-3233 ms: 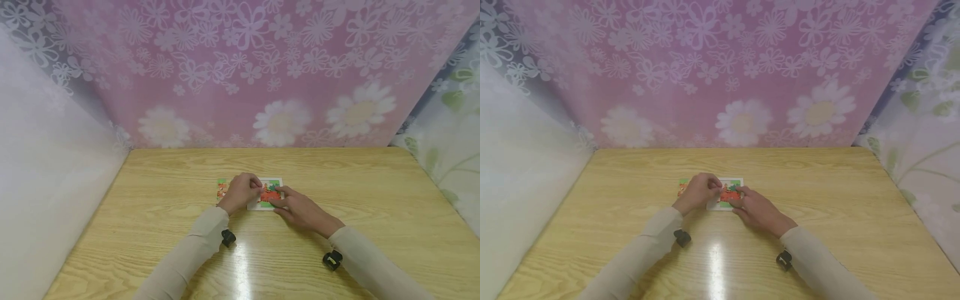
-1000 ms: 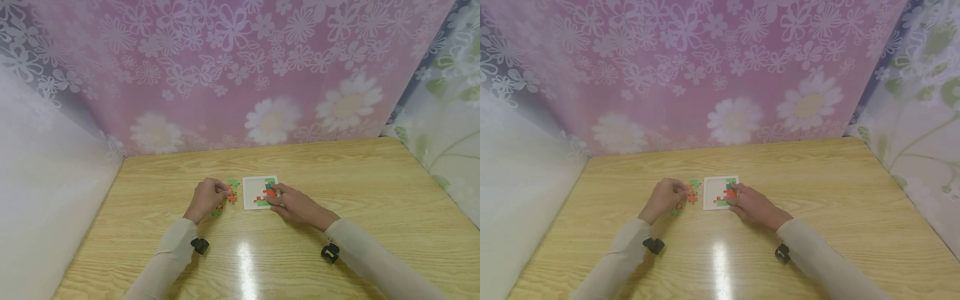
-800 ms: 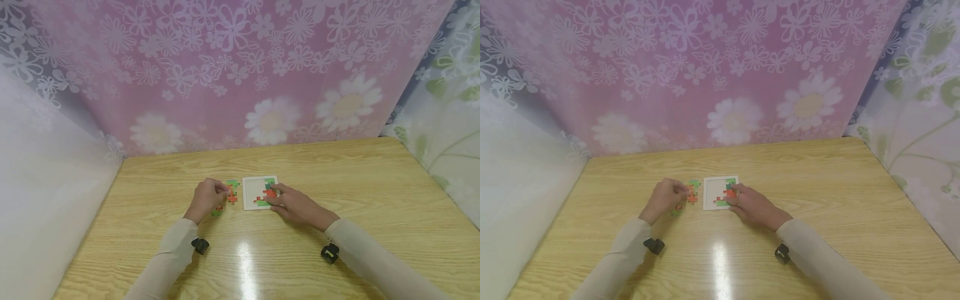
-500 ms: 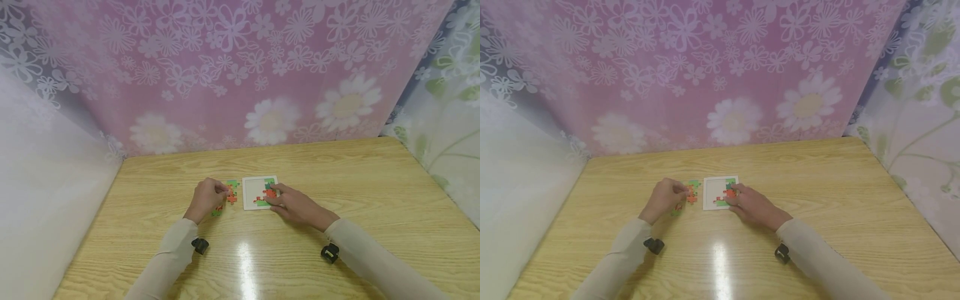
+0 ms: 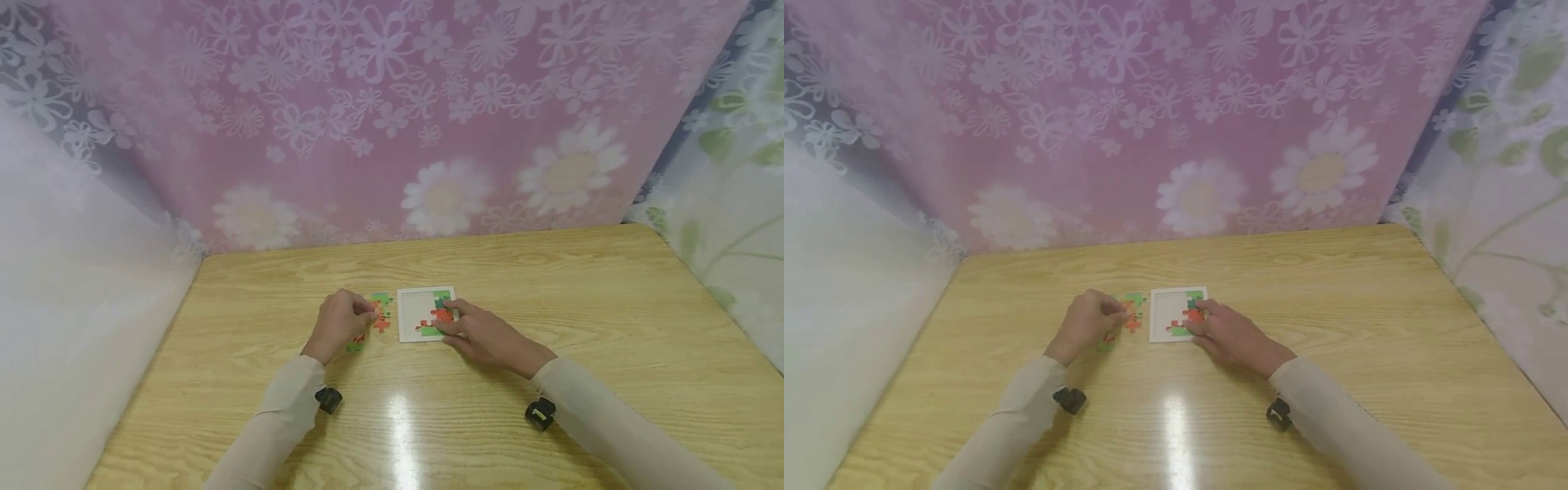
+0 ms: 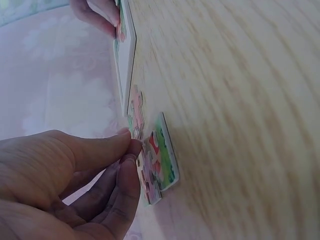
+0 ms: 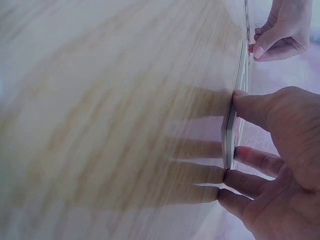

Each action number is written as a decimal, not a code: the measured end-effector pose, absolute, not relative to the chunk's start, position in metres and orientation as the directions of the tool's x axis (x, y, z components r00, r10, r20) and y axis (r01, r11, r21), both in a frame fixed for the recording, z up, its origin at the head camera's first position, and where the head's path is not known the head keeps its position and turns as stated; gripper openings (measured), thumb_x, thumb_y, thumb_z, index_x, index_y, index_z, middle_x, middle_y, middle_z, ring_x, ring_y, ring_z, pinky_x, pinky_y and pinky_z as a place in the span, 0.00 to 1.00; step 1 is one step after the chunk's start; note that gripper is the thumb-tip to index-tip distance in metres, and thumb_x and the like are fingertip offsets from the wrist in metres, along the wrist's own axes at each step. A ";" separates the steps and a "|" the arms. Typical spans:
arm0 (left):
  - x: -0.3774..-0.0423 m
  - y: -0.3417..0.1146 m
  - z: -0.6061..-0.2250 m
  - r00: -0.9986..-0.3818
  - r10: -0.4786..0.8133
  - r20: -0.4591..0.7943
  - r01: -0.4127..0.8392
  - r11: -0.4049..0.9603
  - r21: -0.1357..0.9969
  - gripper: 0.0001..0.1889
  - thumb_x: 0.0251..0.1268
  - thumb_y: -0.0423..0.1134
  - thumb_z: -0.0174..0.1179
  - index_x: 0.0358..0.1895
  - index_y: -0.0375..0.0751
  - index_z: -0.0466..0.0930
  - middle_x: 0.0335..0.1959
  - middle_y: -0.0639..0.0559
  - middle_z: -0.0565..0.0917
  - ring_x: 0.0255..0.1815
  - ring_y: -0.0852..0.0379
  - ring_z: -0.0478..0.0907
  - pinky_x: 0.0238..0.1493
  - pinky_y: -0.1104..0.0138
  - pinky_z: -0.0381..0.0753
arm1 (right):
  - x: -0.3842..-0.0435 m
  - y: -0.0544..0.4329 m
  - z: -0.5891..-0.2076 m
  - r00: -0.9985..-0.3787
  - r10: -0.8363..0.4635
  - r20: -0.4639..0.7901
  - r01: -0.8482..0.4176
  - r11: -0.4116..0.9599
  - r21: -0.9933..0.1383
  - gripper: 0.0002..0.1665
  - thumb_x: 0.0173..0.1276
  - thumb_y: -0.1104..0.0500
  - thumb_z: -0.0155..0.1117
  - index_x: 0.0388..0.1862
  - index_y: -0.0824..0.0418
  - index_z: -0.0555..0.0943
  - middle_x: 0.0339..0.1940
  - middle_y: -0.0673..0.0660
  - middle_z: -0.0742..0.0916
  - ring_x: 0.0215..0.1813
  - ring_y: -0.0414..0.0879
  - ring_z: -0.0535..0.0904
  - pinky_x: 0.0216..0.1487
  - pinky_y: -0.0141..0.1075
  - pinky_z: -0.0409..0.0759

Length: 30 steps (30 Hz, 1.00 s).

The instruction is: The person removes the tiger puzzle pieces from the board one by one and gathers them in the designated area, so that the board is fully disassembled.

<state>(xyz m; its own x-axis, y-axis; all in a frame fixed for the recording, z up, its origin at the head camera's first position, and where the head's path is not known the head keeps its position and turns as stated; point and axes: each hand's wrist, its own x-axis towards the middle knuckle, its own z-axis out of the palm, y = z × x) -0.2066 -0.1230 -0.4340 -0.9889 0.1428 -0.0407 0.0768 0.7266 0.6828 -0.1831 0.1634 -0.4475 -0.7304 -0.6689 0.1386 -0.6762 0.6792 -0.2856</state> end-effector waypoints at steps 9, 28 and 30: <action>-0.202 -0.123 -0.428 -0.986 0.164 -0.041 0.084 0.688 0.721 0.05 0.66 0.36 0.70 0.40 0.39 0.91 0.33 0.53 0.89 0.31 0.59 0.84 0.35 0.62 0.84 | -0.188 0.157 -0.446 -0.723 -0.678 0.132 -0.683 0.671 -0.289 0.20 0.71 0.59 0.69 0.59 0.64 0.85 0.65 0.74 0.77 0.66 0.64 0.75 0.57 0.52 0.80; -0.202 -0.079 -0.430 -0.937 0.349 -0.020 0.254 0.719 0.647 0.07 0.63 0.37 0.72 0.40 0.38 0.91 0.36 0.53 0.88 0.36 0.61 0.83 0.41 0.67 0.82 | -0.185 0.158 -0.448 -0.706 -0.682 0.190 -0.704 0.648 -0.290 0.19 0.69 0.60 0.71 0.58 0.64 0.85 0.62 0.74 0.78 0.60 0.64 0.79 0.52 0.51 0.82; -0.201 -0.074 -0.433 -0.932 0.361 -0.035 0.253 0.716 0.651 0.08 0.63 0.38 0.72 0.41 0.39 0.90 0.37 0.54 0.88 0.36 0.63 0.82 0.40 0.70 0.81 | -0.184 0.161 -0.450 -0.703 -0.684 0.196 -0.708 0.646 -0.284 0.20 0.69 0.61 0.71 0.58 0.64 0.85 0.62 0.74 0.78 0.60 0.64 0.79 0.49 0.48 0.83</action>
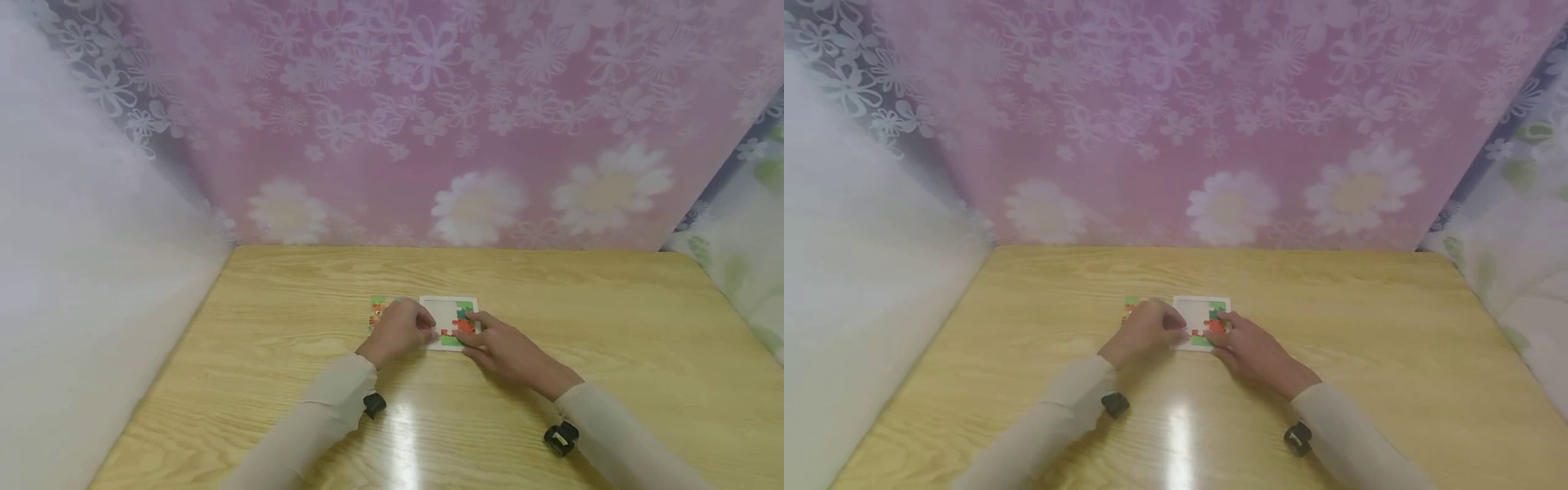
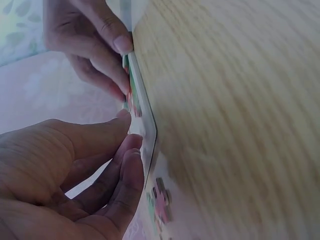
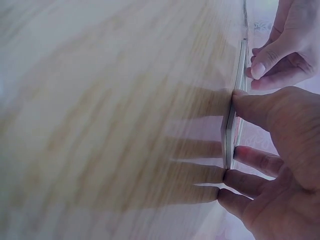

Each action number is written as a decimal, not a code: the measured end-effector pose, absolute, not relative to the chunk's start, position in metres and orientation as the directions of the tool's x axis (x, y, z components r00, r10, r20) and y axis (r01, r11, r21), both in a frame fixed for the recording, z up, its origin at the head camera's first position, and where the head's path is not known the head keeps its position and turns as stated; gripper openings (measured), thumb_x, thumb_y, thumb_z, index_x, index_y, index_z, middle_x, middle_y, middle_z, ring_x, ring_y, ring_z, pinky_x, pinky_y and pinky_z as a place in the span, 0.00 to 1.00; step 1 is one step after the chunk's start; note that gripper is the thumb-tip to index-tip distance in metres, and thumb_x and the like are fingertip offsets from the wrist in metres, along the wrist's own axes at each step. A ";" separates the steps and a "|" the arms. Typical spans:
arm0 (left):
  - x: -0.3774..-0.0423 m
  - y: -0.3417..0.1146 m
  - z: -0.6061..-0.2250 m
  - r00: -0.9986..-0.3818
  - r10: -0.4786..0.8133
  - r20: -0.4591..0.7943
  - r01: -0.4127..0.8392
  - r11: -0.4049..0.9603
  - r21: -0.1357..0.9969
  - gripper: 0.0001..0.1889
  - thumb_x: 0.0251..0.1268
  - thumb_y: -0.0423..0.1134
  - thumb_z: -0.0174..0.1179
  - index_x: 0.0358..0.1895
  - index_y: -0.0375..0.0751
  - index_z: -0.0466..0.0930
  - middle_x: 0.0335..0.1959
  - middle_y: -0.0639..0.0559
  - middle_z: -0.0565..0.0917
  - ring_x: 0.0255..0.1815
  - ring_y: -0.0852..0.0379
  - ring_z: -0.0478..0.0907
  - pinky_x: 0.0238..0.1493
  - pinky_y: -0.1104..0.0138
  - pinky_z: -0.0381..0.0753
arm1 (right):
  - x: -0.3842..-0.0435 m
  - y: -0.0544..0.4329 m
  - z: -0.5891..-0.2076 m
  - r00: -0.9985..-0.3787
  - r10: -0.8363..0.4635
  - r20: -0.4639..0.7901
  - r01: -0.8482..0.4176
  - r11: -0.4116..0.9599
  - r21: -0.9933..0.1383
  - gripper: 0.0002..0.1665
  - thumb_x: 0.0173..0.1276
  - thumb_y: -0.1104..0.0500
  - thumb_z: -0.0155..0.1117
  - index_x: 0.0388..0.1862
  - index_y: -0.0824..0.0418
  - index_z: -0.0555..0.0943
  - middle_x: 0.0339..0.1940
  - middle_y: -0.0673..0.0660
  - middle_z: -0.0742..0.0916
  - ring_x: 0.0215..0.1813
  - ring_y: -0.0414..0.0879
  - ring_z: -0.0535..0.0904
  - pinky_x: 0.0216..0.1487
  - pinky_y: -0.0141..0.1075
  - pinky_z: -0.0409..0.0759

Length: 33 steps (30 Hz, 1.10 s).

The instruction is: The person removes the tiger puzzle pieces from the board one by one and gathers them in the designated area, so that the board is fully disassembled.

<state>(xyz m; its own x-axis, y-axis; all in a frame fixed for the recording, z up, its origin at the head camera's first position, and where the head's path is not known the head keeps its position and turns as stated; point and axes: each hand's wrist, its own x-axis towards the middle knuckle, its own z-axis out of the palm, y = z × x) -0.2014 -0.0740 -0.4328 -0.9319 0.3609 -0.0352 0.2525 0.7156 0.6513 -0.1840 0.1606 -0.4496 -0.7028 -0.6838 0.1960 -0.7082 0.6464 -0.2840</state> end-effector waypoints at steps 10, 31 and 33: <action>-0.200 -0.058 -0.439 -0.922 0.378 -0.077 0.236 0.710 0.663 0.08 0.61 0.37 0.74 0.42 0.40 0.90 0.36 0.56 0.87 0.35 0.64 0.81 0.38 0.71 0.80 | -0.177 0.169 -0.453 -0.728 -0.659 0.188 -0.679 0.654 -0.334 0.20 0.70 0.60 0.70 0.59 0.64 0.85 0.62 0.74 0.77 0.44 0.55 0.84 0.34 0.34 0.77; -0.204 -0.065 -0.436 -0.933 0.344 -0.108 0.183 0.710 0.680 0.06 0.62 0.37 0.73 0.40 0.41 0.91 0.34 0.58 0.87 0.34 0.65 0.81 0.38 0.71 0.81 | -0.187 0.168 -0.452 -0.734 -0.662 0.153 -0.658 0.636 -0.403 0.20 0.71 0.60 0.69 0.59 0.66 0.84 0.66 0.73 0.76 0.31 0.35 0.81 0.41 0.39 0.83; -0.204 -0.066 -0.435 -0.934 0.338 -0.113 0.178 0.717 0.674 0.06 0.62 0.37 0.73 0.40 0.41 0.91 0.34 0.58 0.87 0.34 0.65 0.81 0.38 0.71 0.81 | -0.187 0.168 -0.452 -0.735 -0.660 0.155 -0.656 0.633 -0.411 0.20 0.70 0.61 0.69 0.59 0.66 0.84 0.65 0.72 0.77 0.30 0.32 0.78 0.40 0.38 0.82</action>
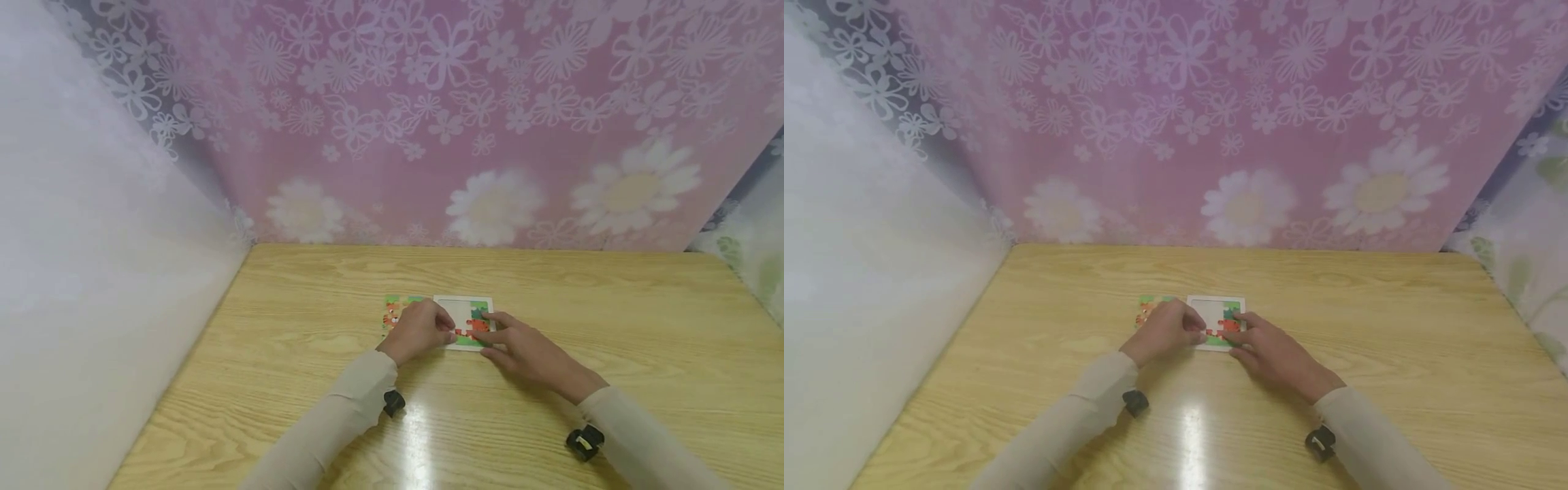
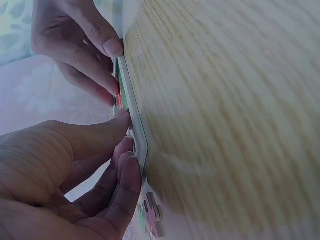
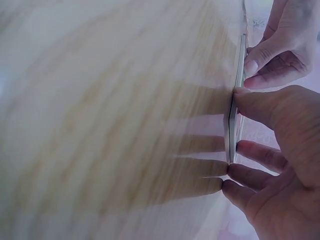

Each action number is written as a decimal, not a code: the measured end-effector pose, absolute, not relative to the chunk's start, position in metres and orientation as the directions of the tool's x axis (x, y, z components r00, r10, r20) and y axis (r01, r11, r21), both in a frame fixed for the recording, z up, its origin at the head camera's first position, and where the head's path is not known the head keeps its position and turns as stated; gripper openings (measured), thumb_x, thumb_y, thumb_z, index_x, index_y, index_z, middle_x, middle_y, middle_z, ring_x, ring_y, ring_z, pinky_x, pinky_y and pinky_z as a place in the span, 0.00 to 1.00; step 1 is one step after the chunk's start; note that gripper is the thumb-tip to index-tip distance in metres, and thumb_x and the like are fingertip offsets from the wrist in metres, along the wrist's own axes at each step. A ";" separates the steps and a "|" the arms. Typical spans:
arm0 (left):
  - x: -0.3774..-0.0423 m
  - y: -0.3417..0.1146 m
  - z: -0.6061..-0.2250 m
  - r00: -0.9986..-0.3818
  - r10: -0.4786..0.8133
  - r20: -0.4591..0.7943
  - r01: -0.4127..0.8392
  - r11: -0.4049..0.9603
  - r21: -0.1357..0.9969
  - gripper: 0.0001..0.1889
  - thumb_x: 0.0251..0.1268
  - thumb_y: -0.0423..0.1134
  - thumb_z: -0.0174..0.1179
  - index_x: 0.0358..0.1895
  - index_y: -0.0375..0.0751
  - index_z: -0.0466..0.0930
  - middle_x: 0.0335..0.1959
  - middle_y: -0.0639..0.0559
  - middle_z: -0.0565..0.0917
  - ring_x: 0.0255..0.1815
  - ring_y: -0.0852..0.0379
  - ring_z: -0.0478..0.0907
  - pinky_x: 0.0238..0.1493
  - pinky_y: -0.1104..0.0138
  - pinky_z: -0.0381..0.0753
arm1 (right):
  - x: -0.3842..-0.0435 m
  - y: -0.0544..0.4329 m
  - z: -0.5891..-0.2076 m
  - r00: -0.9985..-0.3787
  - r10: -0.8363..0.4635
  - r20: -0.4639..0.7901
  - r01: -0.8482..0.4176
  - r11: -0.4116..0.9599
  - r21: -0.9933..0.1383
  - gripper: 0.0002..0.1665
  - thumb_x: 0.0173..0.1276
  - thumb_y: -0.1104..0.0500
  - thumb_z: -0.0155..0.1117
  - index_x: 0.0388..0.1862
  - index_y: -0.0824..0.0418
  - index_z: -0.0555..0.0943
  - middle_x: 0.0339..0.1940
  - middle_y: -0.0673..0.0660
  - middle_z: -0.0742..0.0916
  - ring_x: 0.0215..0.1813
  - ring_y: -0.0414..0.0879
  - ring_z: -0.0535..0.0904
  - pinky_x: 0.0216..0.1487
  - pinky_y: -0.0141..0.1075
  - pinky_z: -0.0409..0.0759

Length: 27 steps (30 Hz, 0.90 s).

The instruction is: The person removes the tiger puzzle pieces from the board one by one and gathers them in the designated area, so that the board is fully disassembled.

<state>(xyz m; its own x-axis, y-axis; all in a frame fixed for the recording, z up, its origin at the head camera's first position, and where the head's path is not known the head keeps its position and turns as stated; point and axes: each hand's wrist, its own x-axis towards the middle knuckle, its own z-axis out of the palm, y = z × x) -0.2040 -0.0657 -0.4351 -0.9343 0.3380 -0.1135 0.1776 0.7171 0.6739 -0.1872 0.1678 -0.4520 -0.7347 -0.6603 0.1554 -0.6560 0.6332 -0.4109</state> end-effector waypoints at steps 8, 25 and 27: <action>-0.203 -0.066 -0.433 -0.930 0.348 -0.116 0.183 0.716 0.673 0.05 0.63 0.37 0.73 0.40 0.42 0.91 0.33 0.59 0.87 0.34 0.65 0.80 0.37 0.70 0.80 | -0.186 0.169 -0.452 -0.735 -0.653 0.182 -0.664 0.637 -0.392 0.18 0.69 0.61 0.70 0.56 0.66 0.86 0.63 0.71 0.79 0.43 0.50 0.85 0.43 0.44 0.83; -0.205 -0.063 -0.437 -0.924 0.364 -0.115 0.194 0.708 0.679 0.05 0.60 0.36 0.74 0.38 0.42 0.90 0.29 0.61 0.84 0.30 0.67 0.79 0.36 0.71 0.80 | -0.185 0.171 -0.451 -0.726 -0.661 0.188 -0.671 0.624 -0.401 0.16 0.70 0.62 0.69 0.55 0.66 0.86 0.63 0.73 0.79 0.54 0.64 0.83 0.41 0.43 0.83; -0.205 -0.063 -0.437 -0.924 0.365 -0.115 0.196 0.710 0.676 0.05 0.60 0.36 0.74 0.37 0.43 0.90 0.28 0.61 0.84 0.30 0.67 0.79 0.36 0.71 0.79 | -0.185 0.171 -0.451 -0.727 -0.661 0.189 -0.671 0.622 -0.405 0.17 0.70 0.62 0.69 0.56 0.66 0.86 0.63 0.74 0.79 0.59 0.67 0.80 0.43 0.44 0.84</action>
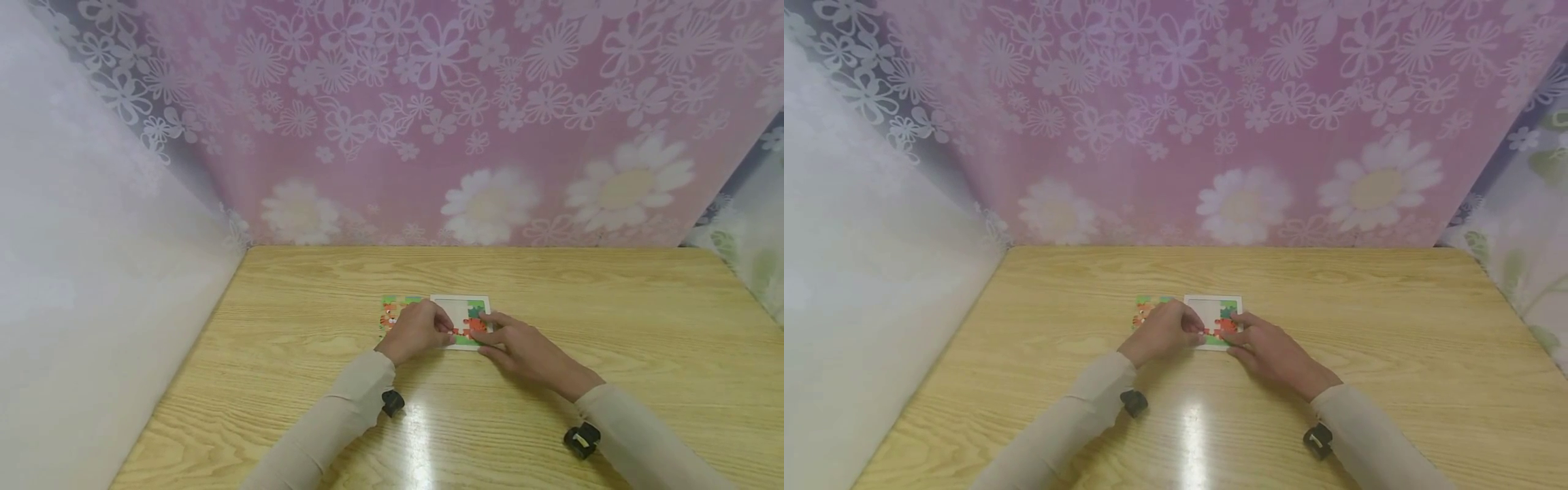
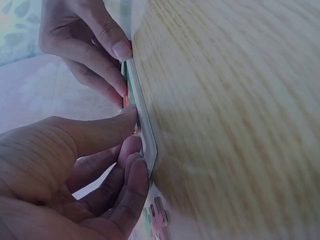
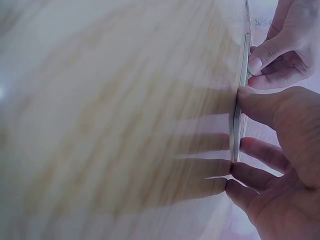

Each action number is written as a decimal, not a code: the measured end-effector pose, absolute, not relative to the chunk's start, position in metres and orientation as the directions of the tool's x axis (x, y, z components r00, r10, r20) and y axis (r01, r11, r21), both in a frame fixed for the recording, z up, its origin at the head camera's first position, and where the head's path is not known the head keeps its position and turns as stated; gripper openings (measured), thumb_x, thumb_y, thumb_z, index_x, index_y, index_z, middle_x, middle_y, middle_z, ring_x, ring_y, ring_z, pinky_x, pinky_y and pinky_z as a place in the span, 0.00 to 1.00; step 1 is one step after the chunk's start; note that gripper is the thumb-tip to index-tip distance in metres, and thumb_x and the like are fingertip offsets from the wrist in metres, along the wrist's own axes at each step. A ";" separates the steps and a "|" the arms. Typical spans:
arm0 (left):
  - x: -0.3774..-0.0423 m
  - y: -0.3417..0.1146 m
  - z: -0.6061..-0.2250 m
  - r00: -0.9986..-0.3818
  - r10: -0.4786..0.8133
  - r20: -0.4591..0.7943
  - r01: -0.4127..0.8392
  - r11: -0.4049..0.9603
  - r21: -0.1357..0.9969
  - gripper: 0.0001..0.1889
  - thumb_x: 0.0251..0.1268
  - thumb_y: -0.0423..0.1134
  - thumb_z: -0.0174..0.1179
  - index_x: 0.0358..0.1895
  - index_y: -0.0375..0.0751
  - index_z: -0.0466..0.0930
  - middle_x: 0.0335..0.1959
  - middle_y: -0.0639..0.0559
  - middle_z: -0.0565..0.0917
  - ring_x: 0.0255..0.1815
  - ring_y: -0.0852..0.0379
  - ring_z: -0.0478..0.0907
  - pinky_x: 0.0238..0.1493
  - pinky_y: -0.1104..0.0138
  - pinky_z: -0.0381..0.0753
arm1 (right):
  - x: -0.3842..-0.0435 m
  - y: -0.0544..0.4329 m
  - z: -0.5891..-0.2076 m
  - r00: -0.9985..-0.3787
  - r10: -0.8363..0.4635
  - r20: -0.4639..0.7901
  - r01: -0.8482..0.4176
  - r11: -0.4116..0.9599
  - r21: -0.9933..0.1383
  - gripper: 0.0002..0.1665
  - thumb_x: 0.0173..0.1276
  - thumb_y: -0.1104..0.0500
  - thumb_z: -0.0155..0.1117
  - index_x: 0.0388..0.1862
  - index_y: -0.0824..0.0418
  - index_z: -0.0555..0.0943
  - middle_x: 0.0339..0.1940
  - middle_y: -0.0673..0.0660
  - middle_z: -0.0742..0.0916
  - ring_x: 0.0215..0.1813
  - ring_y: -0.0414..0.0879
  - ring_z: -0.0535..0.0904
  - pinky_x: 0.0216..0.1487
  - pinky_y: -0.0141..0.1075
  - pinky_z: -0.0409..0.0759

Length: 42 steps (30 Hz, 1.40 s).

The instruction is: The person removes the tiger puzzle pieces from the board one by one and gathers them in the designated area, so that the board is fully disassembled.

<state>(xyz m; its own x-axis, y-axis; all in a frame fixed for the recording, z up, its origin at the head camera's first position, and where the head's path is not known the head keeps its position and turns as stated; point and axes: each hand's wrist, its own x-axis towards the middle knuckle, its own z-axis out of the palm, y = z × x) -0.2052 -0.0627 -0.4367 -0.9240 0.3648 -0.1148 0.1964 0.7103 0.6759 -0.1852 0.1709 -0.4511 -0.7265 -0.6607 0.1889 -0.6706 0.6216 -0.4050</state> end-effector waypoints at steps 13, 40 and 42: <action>-0.205 -0.063 -0.436 -0.928 0.355 -0.114 0.189 0.710 0.678 0.06 0.60 0.37 0.75 0.38 0.43 0.88 0.29 0.61 0.83 0.31 0.66 0.78 0.37 0.71 0.79 | -0.189 0.173 -0.454 -0.735 -0.654 0.180 -0.659 0.625 -0.419 0.22 0.71 0.59 0.69 0.58 0.70 0.83 0.65 0.72 0.79 0.66 0.71 0.74 0.53 0.54 0.81; -0.202 -0.073 -0.430 -0.942 0.329 -0.060 0.170 0.626 0.761 0.03 0.69 0.39 0.68 0.35 0.47 0.86 0.32 0.60 0.83 0.33 0.64 0.79 0.33 0.70 0.79 | -0.186 0.172 -0.448 -0.750 -0.639 0.170 -0.637 0.629 -0.445 0.20 0.71 0.59 0.69 0.58 0.67 0.85 0.64 0.71 0.80 0.66 0.69 0.75 0.58 0.58 0.78; -0.202 -0.076 -0.428 -0.946 0.320 -0.055 0.168 0.627 0.760 0.04 0.68 0.39 0.68 0.34 0.47 0.86 0.32 0.61 0.83 0.32 0.64 0.79 0.34 0.70 0.79 | -0.186 0.172 -0.449 -0.748 -0.640 0.174 -0.640 0.627 -0.445 0.20 0.70 0.60 0.70 0.58 0.68 0.84 0.64 0.71 0.80 0.66 0.69 0.75 0.59 0.59 0.77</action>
<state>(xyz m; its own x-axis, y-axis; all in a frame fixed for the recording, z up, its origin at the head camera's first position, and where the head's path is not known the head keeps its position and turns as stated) -0.2023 -0.0762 -0.4277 -0.9460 0.3195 -0.0547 0.1679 0.6273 0.7605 -0.1861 0.1720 -0.4486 -0.7484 -0.6402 0.1735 -0.6395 0.6272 -0.4445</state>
